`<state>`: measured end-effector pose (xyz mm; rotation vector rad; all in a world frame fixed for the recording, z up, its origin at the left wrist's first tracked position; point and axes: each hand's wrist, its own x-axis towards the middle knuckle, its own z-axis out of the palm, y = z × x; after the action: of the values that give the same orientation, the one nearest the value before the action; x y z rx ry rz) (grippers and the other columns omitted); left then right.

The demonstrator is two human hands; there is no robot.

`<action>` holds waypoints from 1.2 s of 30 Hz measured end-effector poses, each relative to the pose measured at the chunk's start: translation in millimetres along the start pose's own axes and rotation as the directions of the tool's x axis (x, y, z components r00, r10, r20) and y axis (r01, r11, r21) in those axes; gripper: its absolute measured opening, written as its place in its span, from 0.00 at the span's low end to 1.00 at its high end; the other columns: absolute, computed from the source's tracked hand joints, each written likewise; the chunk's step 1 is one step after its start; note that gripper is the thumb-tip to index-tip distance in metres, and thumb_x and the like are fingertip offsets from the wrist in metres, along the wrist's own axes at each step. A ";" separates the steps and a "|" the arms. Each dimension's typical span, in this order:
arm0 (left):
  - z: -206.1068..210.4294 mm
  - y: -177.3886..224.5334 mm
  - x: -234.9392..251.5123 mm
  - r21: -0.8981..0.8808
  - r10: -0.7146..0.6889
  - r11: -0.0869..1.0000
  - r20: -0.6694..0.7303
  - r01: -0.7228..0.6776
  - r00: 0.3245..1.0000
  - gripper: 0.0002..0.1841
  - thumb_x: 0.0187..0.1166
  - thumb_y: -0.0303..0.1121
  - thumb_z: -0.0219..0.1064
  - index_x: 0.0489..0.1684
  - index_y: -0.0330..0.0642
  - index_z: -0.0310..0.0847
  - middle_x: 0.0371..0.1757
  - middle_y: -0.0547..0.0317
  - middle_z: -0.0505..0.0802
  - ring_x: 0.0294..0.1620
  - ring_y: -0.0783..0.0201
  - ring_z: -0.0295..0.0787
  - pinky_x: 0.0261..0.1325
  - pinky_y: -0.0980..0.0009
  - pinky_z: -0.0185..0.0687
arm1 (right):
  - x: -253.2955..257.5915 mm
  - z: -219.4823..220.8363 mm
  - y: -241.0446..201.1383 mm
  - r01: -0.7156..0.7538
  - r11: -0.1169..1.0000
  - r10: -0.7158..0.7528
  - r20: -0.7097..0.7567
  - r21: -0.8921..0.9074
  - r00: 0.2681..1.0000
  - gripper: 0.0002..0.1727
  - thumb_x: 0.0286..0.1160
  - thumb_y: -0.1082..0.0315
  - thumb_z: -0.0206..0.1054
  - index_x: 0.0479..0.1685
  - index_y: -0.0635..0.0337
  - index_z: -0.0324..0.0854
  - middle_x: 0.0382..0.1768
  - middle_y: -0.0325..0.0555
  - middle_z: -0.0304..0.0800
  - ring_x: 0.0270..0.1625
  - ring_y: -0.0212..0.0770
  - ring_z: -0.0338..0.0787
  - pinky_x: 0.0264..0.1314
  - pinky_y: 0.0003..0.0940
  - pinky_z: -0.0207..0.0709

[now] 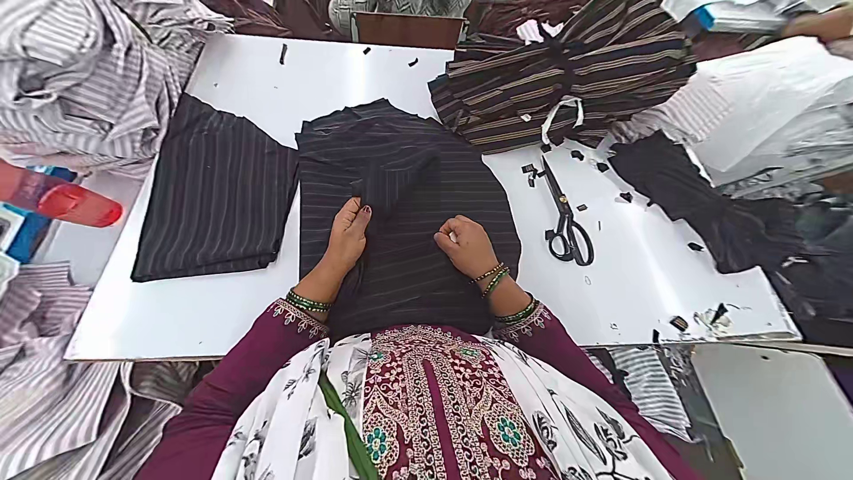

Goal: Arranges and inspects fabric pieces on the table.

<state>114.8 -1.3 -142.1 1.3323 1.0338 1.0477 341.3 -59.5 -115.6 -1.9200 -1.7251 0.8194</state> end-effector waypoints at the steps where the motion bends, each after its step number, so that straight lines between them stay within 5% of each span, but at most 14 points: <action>1: -1.6 2.4 -0.1 -0.095 -0.059 0.994 -0.029 0.056 0.998 0.10 0.94 0.29 0.47 0.49 0.44 0.75 0.36 0.70 0.87 0.35 0.81 0.85 0.44 0.80 0.84 | -0.2 -0.2 1.1 0.005 1.000 -0.005 0.000 -0.006 1.000 0.12 0.79 0.69 0.67 0.32 0.70 0.84 0.35 0.55 0.81 0.44 0.53 0.83 0.49 0.52 0.75; 4: -7.0 7.8 -1.8 -0.235 -0.209 0.955 -0.110 0.179 0.972 0.09 0.95 0.35 0.47 0.50 0.53 0.74 0.39 0.75 0.87 0.39 0.83 0.85 0.47 0.81 0.82 | -0.5 -0.8 3.6 0.020 1.000 -0.020 0.000 -0.019 1.000 0.12 0.80 0.69 0.67 0.31 0.70 0.84 0.34 0.55 0.81 0.43 0.53 0.83 0.49 0.53 0.74; 6: -12.3 5.8 -1.9 -0.295 -0.253 0.934 -0.149 0.202 0.956 0.12 0.95 0.36 0.47 0.65 0.47 0.73 0.58 0.69 0.86 0.57 0.80 0.82 0.63 0.78 0.77 | -0.2 -0.4 4.1 0.030 0.999 -0.030 -0.008 -0.021 1.000 0.12 0.79 0.69 0.66 0.30 0.69 0.84 0.34 0.55 0.81 0.43 0.53 0.83 0.49 0.53 0.73; 8: -16.0 4.9 -1.8 -0.356 -0.285 0.909 -0.157 0.215 0.946 0.22 0.95 0.34 0.47 0.84 0.38 0.61 0.83 0.56 0.74 0.78 0.71 0.70 0.80 0.72 0.65 | -0.3 0.5 6.0 0.054 0.998 -0.055 -0.015 -0.025 0.998 0.13 0.80 0.69 0.65 0.29 0.69 0.83 0.33 0.55 0.81 0.42 0.53 0.83 0.48 0.53 0.73; 10: -17.2 4.3 -3.1 -0.349 -0.293 0.911 -0.167 0.221 0.941 0.25 0.95 0.35 0.48 0.88 0.37 0.57 0.88 0.54 0.68 0.84 0.68 0.65 0.83 0.71 0.61 | -0.4 2.1 7.8 0.073 0.997 -0.074 -0.016 -0.033 0.997 0.13 0.79 0.69 0.65 0.28 0.69 0.83 0.33 0.55 0.80 0.42 0.54 0.83 0.47 0.54 0.73; 17: -17.5 3.1 -1.6 -0.363 -0.268 0.909 -0.135 0.204 0.954 0.22 0.95 0.35 0.47 0.85 0.39 0.60 0.82 0.56 0.75 0.76 0.72 0.73 0.77 0.74 0.69 | -0.6 3.0 8.6 0.096 0.993 -0.097 -0.020 -0.064 0.995 0.12 0.79 0.70 0.65 0.29 0.69 0.83 0.32 0.56 0.81 0.42 0.55 0.84 0.45 0.55 0.73; 21: -14.8 4.6 -0.8 -0.337 -0.216 0.923 -0.057 0.185 0.975 0.09 0.96 0.36 0.45 0.53 0.55 0.73 0.45 0.74 0.87 0.42 0.85 0.84 0.46 0.85 0.79 | -0.5 2.3 9.0 0.093 0.994 -0.094 -0.011 -0.053 0.996 0.12 0.79 0.70 0.65 0.28 0.69 0.83 0.32 0.55 0.80 0.41 0.54 0.83 0.45 0.54 0.73; 23: -12.0 0.0 0.8 -0.247 -0.133 0.961 -0.007 0.128 0.991 0.09 0.95 0.33 0.45 0.45 0.55 0.71 0.31 0.74 0.85 0.23 0.86 0.76 0.24 0.89 0.71 | 0.0 2.5 10.8 0.105 0.994 -0.106 -0.017 -0.044 0.994 0.12 0.78 0.70 0.65 0.27 0.69 0.82 0.31 0.53 0.79 0.39 0.52 0.82 0.44 0.52 0.72; 24: -10.8 -3.4 0.3 -0.146 -0.047 0.988 0.047 0.054 0.998 0.08 0.93 0.30 0.47 0.45 0.51 0.70 0.31 0.73 0.82 0.23 0.84 0.74 0.26 0.87 0.68 | 0.3 2.7 11.4 0.108 0.993 -0.108 -0.022 -0.042 0.994 0.12 0.78 0.70 0.65 0.27 0.68 0.83 0.30 0.53 0.79 0.39 0.52 0.82 0.43 0.52 0.72; 26: -6.6 -10.1 -1.4 0.113 0.144 0.980 0.181 -0.166 0.973 0.05 0.85 0.25 0.56 0.51 0.39 0.74 0.43 0.63 0.85 0.38 0.77 0.80 0.44 0.79 0.78 | 0.4 2.7 11.3 0.104 0.993 -0.105 -0.023 -0.047 0.994 0.12 0.78 0.70 0.65 0.28 0.68 0.83 0.31 0.54 0.79 0.40 0.53 0.83 0.44 0.53 0.73; 28: 1.1 -12.9 -3.1 0.380 0.205 0.866 0.325 -0.326 0.923 0.15 0.80 0.29 0.67 0.60 0.30 0.79 0.59 0.44 0.90 0.57 0.58 0.89 0.64 0.60 0.83 | -0.3 3.4 11.3 0.102 0.992 -0.104 -0.023 -0.069 0.994 0.12 0.78 0.69 0.64 0.29 0.69 0.84 0.32 0.55 0.81 0.41 0.55 0.84 0.45 0.55 0.74; 30: 9.9 -14.8 -5.1 0.560 0.214 0.694 0.441 -0.454 0.872 0.24 0.78 0.35 0.70 0.68 0.29 0.81 0.66 0.38 0.89 0.71 0.43 0.85 0.76 0.47 0.75 | -1.3 4.7 11.2 0.105 0.988 -0.109 -0.023 -0.114 0.994 0.13 0.78 0.68 0.63 0.32 0.69 0.85 0.33 0.57 0.82 0.43 0.57 0.86 0.45 0.56 0.76; 33: 13.8 -16.9 -4.6 0.632 0.199 0.572 0.512 -0.523 0.836 0.30 0.78 0.43 0.69 0.77 0.33 0.77 0.73 0.39 0.86 0.78 0.41 0.79 0.80 0.43 0.69 | -4.1 4.3 10.1 0.103 0.981 -0.107 -0.015 -0.167 0.994 0.14 0.81 0.67 0.61 0.34 0.70 0.85 0.35 0.59 0.83 0.44 0.58 0.87 0.46 0.56 0.76; 36: 19.1 -8.5 -4.4 0.682 0.095 0.528 0.544 -0.506 0.834 0.28 0.81 0.46 0.68 0.75 0.38 0.81 0.73 0.40 0.85 0.79 0.39 0.76 0.75 0.39 0.70 | -5.0 4.5 11.2 0.112 0.979 -0.117 -0.020 -0.170 0.993 0.16 0.82 0.67 0.58 0.34 0.71 0.85 0.34 0.58 0.82 0.44 0.58 0.87 0.45 0.56 0.76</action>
<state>132.3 -9.7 -150.8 2.4774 0.9472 0.4004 346.2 -66.3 -125.7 -1.9071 -1.9215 0.6168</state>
